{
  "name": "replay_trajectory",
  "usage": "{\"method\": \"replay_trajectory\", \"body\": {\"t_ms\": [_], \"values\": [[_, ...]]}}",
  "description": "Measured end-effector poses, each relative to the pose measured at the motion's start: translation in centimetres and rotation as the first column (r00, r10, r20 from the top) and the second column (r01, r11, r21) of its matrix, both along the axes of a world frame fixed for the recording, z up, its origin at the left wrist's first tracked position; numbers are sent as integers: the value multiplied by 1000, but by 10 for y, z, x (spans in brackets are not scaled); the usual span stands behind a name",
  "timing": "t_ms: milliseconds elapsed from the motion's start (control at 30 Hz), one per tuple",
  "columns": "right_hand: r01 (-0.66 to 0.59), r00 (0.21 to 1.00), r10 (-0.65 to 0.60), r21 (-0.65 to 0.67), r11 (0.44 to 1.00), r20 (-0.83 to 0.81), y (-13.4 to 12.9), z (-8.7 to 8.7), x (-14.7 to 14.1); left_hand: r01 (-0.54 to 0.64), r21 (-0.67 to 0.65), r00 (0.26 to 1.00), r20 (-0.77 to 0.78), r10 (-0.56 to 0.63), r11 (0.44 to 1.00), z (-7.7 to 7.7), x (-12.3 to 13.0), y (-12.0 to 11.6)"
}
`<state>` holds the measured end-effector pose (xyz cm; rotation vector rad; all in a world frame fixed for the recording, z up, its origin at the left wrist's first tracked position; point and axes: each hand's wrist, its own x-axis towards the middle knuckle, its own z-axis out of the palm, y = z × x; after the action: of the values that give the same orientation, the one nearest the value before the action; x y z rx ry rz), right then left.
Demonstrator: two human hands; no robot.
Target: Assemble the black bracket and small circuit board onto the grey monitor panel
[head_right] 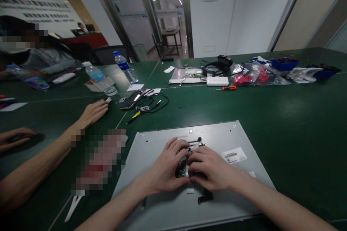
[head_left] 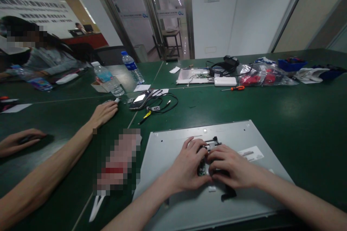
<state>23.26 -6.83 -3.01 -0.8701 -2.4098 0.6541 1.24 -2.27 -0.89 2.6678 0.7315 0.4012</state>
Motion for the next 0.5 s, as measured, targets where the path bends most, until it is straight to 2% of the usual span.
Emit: {"method": "replay_trajectory", "body": {"t_ms": [500], "values": [[24, 1000, -24, 20, 1000, 6, 1, -4, -2, 17, 1, 1000, -17, -17, 1000, 0, 0, 2]]}}
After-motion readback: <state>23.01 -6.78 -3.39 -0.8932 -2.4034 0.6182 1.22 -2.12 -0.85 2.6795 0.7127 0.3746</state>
